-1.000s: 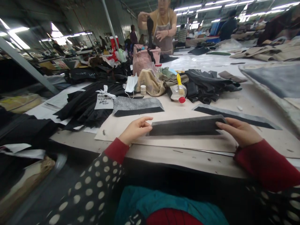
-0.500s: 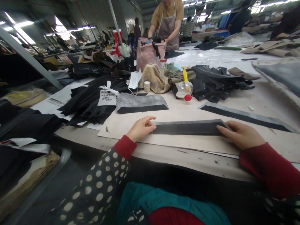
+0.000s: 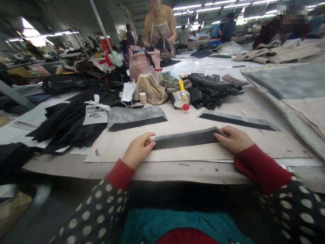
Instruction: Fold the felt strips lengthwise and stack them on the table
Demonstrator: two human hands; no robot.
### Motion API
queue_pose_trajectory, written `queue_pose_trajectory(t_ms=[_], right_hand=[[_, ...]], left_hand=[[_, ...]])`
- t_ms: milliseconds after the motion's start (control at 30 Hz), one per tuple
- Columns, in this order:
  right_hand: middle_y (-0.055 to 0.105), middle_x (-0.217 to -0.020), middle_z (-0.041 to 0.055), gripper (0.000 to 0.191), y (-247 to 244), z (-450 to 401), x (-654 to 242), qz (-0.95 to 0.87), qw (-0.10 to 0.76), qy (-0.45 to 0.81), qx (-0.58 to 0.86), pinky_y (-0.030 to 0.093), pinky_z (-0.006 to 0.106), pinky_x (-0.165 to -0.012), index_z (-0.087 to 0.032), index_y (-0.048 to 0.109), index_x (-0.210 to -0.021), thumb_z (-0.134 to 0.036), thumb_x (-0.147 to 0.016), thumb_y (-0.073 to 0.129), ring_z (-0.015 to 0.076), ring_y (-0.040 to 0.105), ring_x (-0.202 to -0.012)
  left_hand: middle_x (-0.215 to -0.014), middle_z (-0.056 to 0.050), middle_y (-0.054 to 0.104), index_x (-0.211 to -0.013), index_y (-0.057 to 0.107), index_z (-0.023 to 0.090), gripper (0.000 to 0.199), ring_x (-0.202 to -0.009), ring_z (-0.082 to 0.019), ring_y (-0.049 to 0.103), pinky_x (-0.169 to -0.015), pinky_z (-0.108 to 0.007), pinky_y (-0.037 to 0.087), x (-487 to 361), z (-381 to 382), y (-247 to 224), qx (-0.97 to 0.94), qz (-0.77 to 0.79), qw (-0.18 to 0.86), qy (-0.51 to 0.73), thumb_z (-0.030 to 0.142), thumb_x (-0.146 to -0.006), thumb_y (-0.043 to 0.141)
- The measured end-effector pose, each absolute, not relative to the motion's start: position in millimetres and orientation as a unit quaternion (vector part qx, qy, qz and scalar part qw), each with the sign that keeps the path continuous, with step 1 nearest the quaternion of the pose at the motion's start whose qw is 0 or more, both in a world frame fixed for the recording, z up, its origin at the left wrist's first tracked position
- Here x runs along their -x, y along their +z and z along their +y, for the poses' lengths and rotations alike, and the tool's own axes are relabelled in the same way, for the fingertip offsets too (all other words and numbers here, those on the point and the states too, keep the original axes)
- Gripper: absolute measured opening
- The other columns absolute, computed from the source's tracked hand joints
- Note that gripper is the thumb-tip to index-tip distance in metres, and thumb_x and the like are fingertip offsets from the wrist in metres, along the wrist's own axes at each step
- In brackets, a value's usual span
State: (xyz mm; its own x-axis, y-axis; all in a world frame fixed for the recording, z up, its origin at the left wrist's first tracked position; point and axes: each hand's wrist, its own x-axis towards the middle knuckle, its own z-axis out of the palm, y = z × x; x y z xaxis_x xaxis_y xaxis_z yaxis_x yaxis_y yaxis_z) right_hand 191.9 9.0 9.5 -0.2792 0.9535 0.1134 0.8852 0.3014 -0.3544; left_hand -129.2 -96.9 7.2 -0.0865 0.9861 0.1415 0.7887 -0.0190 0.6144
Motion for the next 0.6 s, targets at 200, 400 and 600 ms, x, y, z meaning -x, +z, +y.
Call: queue_pose_trajectory(t_ms=[200,400,600], right_hand=[[0.052,-0.071,0.0016,0.024,4.9,7.9,-190.8,-0.811,0.162,0.065,0.558,0.033,0.024,-0.058,-0.018,0.054,-0.069,-0.039,-0.074,0.043,0.0133,0.047,-0.064],[0.051,-0.073,0.0026,0.021,4.4,8.1,-188.5,-0.827,0.149,0.048,0.54,0.033,0.024,-0.06,-0.017,0.048,-0.064,-0.034,-0.075,0.043,0.0132,0.046,-0.066],[0.051,-0.069,0.0039,0.019,-5.1,6.2,-188.1,-0.84,0.157,0.04,0.519,0.034,0.026,-0.061,-0.018,0.044,-0.062,-0.03,-0.076,0.04,0.0144,0.046,-0.064]], left_hand=[[-0.073,0.001,0.058,-0.106,0.052,0.021,0.033,-0.067,-0.013,0.051,-0.062,-0.024,0.04,126.2,-98.4,9.3,-0.679,0.68,0.116,0.25,0.029,-0.075,0.048],[-0.075,0.0,0.058,-0.109,0.05,0.022,0.034,-0.071,-0.015,0.052,-0.067,-0.026,0.04,127.9,-97.3,6.6,-0.691,0.678,0.099,0.23,0.03,-0.076,0.045],[-0.083,-0.003,0.059,-0.109,0.052,0.021,0.034,-0.079,-0.017,0.053,-0.073,-0.029,0.042,130.2,-102.3,-0.3,-0.689,0.672,0.095,0.254,0.025,-0.076,0.044]])
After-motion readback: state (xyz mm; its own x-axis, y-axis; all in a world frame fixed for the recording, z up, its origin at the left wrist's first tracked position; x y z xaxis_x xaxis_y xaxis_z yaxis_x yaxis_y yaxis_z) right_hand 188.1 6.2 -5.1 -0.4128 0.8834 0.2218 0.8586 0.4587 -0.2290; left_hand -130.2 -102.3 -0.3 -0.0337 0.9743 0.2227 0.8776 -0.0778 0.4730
